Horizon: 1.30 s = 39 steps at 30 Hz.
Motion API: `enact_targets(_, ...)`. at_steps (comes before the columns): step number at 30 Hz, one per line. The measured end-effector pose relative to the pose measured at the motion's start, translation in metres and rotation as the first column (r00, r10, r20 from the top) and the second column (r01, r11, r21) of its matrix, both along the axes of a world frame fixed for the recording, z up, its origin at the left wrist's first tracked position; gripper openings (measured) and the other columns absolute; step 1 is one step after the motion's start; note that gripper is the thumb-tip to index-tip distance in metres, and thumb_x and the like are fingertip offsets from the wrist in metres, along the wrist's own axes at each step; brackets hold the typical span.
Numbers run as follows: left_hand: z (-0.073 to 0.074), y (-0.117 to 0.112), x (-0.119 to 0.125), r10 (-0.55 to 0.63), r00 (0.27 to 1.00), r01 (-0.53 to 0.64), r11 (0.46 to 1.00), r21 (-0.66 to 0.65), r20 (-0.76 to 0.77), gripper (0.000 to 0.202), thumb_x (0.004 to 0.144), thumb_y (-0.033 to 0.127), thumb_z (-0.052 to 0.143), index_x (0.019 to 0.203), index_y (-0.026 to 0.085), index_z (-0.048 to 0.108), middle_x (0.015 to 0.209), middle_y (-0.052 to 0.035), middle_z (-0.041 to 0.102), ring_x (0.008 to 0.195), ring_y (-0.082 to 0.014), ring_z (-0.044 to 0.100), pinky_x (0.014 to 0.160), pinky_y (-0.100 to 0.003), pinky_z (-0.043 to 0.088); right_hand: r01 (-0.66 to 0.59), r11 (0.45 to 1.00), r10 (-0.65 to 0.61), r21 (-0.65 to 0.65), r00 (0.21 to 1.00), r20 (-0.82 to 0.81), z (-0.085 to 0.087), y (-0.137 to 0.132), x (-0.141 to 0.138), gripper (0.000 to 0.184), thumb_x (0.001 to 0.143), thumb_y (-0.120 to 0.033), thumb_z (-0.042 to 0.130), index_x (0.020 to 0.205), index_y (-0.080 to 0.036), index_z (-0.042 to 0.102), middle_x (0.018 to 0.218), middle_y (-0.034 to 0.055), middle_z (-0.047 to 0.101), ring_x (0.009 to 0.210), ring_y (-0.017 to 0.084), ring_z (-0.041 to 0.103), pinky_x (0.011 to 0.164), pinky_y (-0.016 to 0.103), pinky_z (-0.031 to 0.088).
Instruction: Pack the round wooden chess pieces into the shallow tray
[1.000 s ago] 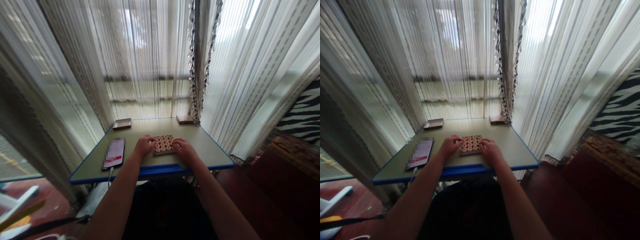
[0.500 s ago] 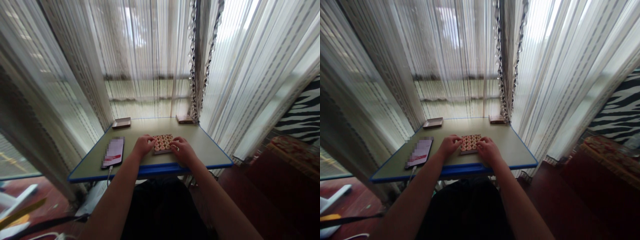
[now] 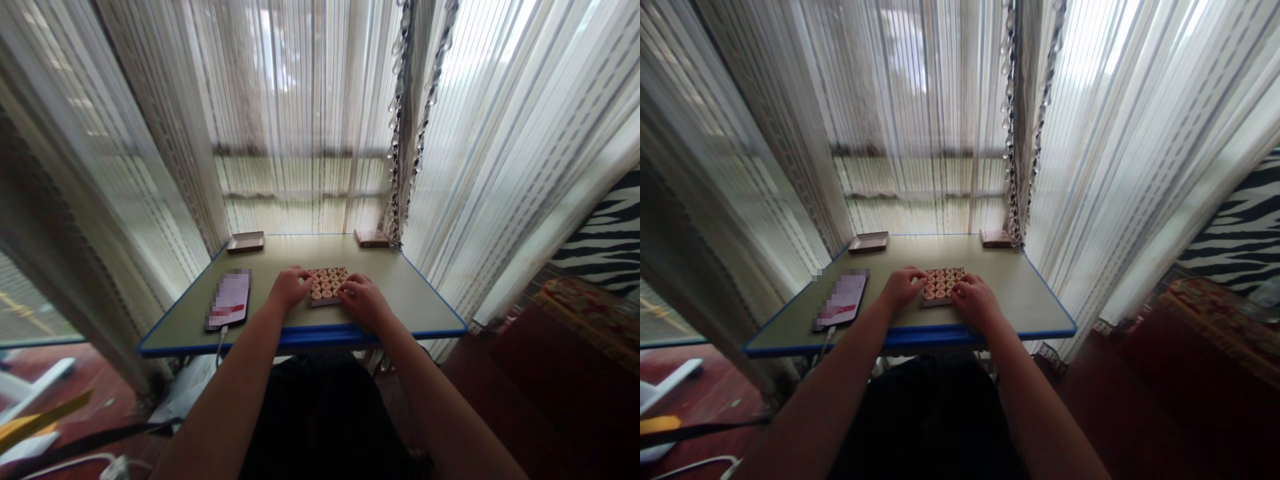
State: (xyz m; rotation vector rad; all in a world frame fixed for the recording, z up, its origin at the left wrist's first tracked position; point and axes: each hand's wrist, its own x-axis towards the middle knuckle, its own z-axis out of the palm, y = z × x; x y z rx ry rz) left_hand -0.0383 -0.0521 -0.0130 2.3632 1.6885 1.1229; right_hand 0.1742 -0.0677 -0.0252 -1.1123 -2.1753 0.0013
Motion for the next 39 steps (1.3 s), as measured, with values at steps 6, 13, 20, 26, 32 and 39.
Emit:
enact_targets(6,-0.003,0.002,-0.001,0.038,0.999,-0.038,0.999,0.011,-0.008,0.023,0.073,0.029,0.05,0.073,0.017,0.069,0.078,-0.0051,0.064,0.076,-0.0165,0.058,0.077,-0.028,0.044,-0.007,1.0,0.006,-0.012,0.999,-0.049,0.001,-0.001,0.001,0.016,0.08,-0.028,0.052,0.083,-0.021,0.066,0.091,0.0056,0.057,0.091,0.018,0.05,0.083,0.031,0.041)
enact_targets(13,-0.011,0.01,-0.002,0.178,0.978,-0.171,0.983,-0.066,0.109,0.034,0.073,0.026,0.049,0.102,0.013,0.061,0.09,-0.0074,0.064,0.084,-0.017,0.058,0.081,-0.027,0.043,0.12,0.988,-0.135,-0.093,0.974,-0.183,-0.002,0.003,0.011,0.028,0.08,-0.033,0.048,0.099,-0.016,0.06,0.092,0.0075,0.062,0.088,0.019,0.052,0.084,0.034,0.04)
enact_targets(20,-0.014,0.014,0.0,0.165,0.979,-0.126,0.954,-0.272,0.123,0.04,0.076,0.033,0.047,0.109,0.012,0.057,0.1,-0.0098,0.065,0.092,-0.018,0.059,0.081,-0.025,0.042,0.199,0.939,-0.271,-0.279,0.929,-0.251,-0.008,0.015,0.015,0.049,0.084,-0.039,0.037,0.124,-0.01,0.043,0.101,0.012,0.064,0.105,0.024,0.049,0.093,0.038,0.034)
enact_targets(26,-0.014,0.012,-0.001,0.144,0.983,-0.111,0.959,-0.261,0.112,0.037,0.074,0.032,0.048,0.104,0.014,0.061,0.1,-0.0089,0.066,0.092,-0.0185,0.059,0.081,-0.025,0.043,0.122,0.928,-0.206,-0.353,0.956,-0.209,-0.007,0.014,0.014,0.05,0.086,-0.041,0.034,0.122,-0.009,0.046,0.104,0.0134,0.063,0.106,0.022,0.051,0.092,0.035,0.036)
enact_targets(32,-0.014,0.013,-0.001,0.131,0.981,-0.092,0.964,-0.249,0.144,0.037,0.072,0.029,0.048,0.102,0.014,0.062,0.099,-0.0088,0.066,0.091,-0.0194,0.06,0.081,-0.027,0.044,0.123,0.935,-0.186,-0.332,0.969,-0.165,-0.002,0.008,0.014,0.044,0.085,-0.039,0.038,0.117,-0.012,0.053,0.105,0.0123,0.063,0.105,0.022,0.052,0.092,0.034,0.037)
enact_targets(39,-0.018,0.017,-0.003,0.082,0.979,-0.033,0.968,-0.25,0.188,0.035,0.074,0.024,0.044,0.104,0.019,0.062,0.097,-0.0043,0.067,0.091,-0.0172,0.059,0.083,-0.027,0.044,0.113,0.942,-0.173,-0.316,0.971,-0.167,-0.003,0.007,0.015,0.042,0.084,-0.036,0.041,0.115,-0.012,0.054,0.107,0.0118,0.062,0.104,0.021,0.052,0.091,0.033,0.037)
